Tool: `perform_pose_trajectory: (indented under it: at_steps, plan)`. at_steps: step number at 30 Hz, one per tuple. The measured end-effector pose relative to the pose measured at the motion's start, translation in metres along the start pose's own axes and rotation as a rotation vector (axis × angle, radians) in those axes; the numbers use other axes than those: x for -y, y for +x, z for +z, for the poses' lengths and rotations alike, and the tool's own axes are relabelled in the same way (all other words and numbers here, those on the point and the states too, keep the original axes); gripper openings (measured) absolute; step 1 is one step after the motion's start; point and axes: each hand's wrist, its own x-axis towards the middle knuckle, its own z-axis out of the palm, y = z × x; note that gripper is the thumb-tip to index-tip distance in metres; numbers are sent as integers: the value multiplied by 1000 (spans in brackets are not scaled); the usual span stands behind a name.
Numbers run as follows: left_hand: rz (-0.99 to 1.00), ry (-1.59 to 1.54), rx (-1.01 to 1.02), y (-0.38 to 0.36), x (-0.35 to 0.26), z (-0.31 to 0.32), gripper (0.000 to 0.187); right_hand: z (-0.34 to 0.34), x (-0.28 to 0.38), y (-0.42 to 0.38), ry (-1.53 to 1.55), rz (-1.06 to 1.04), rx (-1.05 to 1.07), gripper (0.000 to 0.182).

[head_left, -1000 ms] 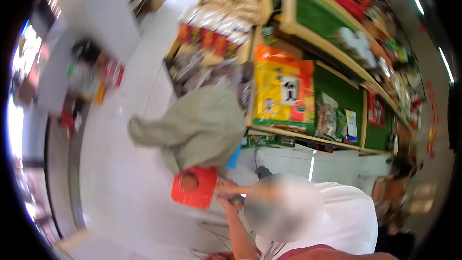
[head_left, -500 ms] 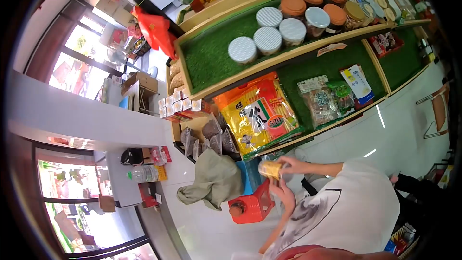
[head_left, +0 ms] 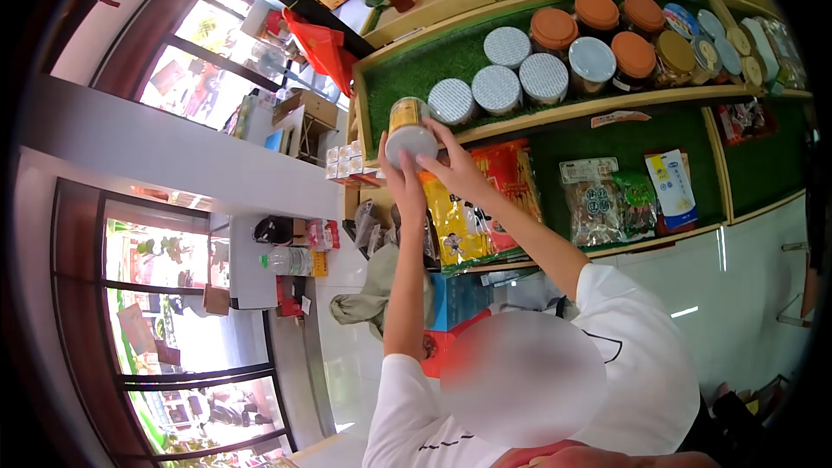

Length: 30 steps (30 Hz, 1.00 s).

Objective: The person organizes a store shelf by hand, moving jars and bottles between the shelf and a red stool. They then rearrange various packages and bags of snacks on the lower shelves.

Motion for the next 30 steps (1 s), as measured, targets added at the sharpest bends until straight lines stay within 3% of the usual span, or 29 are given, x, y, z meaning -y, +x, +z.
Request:
perform_pose_trajectory:
  at_steps: [2, 5, 8, 10, 13, 17, 21, 26, 28, 30]
  plan:
    - [-7, 89, -21, 29, 10, -2, 52, 4, -17, 18, -39, 6, -19, 78]
    - [-251, -151, 63, 50, 27, -6, 50, 7, -32, 24, -39, 91, 45, 89]
    - [-248, -90, 103, 61, 49, -3, 48, 5, -37, 19, 44, 169, 114, 97]
    - [-236, -56, 115, 72, 67, -4, 51, 3, -41, 18, 53, 165, 151, 96]
    - [-421, -127, 131, 81, 42, -1, 50, 9, -40, 16, 105, 221, 165, 95]
    - [-345, -185, 149, 64, 48, -2, 53, 20, -57, -8, 119, 214, 97, 91]
    - [-28, 60, 78, 5, 93, -34, 50, 22, -98, -67, 48, 439, 66, 79]
    - [-229, 127, -172, -148, 151, -113, 40, 45, -170, -158, -175, 873, 358, 61]
    - [-431, 150, -344, -226, 163, -139, 32, 64, -176, -187, -304, 1088, 566, 54]
    - [-477, 302, -422, -301, 178, -170, 29, 82, -203, -222, -355, 1089, 675, 52]
